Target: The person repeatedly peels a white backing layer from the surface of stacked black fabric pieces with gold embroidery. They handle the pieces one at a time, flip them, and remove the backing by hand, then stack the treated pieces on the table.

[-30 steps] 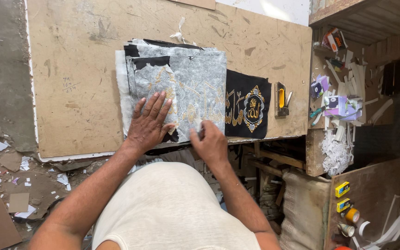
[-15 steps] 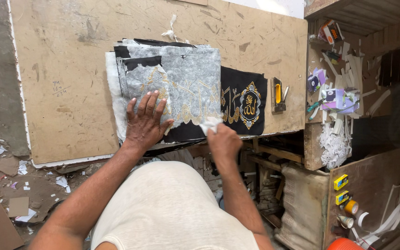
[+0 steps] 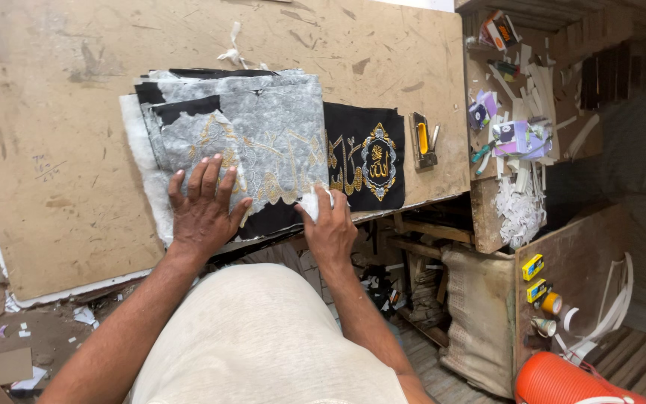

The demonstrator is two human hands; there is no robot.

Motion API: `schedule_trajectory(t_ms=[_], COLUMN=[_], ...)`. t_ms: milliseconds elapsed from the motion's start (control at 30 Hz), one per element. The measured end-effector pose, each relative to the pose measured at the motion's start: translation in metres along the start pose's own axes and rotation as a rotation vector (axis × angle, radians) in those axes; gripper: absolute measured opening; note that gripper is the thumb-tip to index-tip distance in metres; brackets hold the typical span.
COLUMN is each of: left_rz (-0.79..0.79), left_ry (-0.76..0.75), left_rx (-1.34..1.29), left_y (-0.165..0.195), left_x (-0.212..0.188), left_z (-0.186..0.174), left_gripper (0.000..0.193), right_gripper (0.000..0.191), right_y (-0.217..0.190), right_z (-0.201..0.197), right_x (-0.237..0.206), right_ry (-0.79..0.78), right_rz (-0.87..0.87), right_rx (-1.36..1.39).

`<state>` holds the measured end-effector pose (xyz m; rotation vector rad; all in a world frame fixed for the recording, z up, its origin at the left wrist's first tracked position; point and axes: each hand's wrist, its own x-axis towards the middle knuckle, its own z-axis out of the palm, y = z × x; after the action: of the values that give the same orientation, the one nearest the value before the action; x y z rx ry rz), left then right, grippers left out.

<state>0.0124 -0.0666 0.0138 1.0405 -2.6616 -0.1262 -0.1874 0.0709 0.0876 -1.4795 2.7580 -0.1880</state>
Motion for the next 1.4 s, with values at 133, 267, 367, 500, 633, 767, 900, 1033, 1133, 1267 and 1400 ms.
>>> schedule_trajectory(t_ms=[133,267,367,500,633,767,900,1033,1133,1267,1400], left_rz=[0.001,0.009,0.015,0.018,0.107,0.093,0.026,-0.073,-0.16,-0.283,-0.403], left_ry=[0.005,-0.013,-0.018,0.035,0.19,0.22,0.375,0.42,0.468,0.485,0.494], left_rx=[0.01,0.028,0.028,-0.113,-0.226,-0.345,-0.367,-0.368,-0.383,-0.355,-0.316], left_y=[0.001,0.0,-0.001,-0.007,-0.025,-0.032,-0.03,-0.024,-0.022,-0.012,-0.007], left_x=[0.002,0.005,0.006,0.002,-0.021,-0.066,-0.087,-0.097,-0.103,-0.107,-0.103], left_z=[0.001,0.001,0.002,0.004,0.001,-0.018,-0.035,-0.043,-0.038,-0.028,-0.022], left_gripper=[0.058,0.059,0.059,0.057,0.037,0.02,0.017,0.017,0.016,0.018,0.018], right_gripper=[0.018,0.016,0.036,0.089,0.05,0.045,0.048,0.058,0.05,0.015,0.008], right_y=[0.048,0.105,0.109,0.077,0.017,-0.056,-0.125,-0.172,-0.186,-0.184,-0.191], right_z=[0.031,0.026,0.001,-0.058,-0.091,-0.081,-0.049,-0.021,0.003,0.038,0.069], right_x=[-0.003,-0.02,-0.047,-0.045,0.007,0.05,0.067,0.062,0.058,0.053,0.067], right_ry=[-0.044,-0.224,-0.823,-0.753,-0.537,-0.245,-0.174,-0.178,-0.128,-0.081,-0.155], right_rz=[0.211,0.352,0.445,0.205,0.211,-0.276,-0.832,-1.116,-1.179,-1.264,-1.193], right_rx=[0.067,0.036,0.06,-0.014,0.095,0.328,0.379,0.21,0.179,0.007,0.044])
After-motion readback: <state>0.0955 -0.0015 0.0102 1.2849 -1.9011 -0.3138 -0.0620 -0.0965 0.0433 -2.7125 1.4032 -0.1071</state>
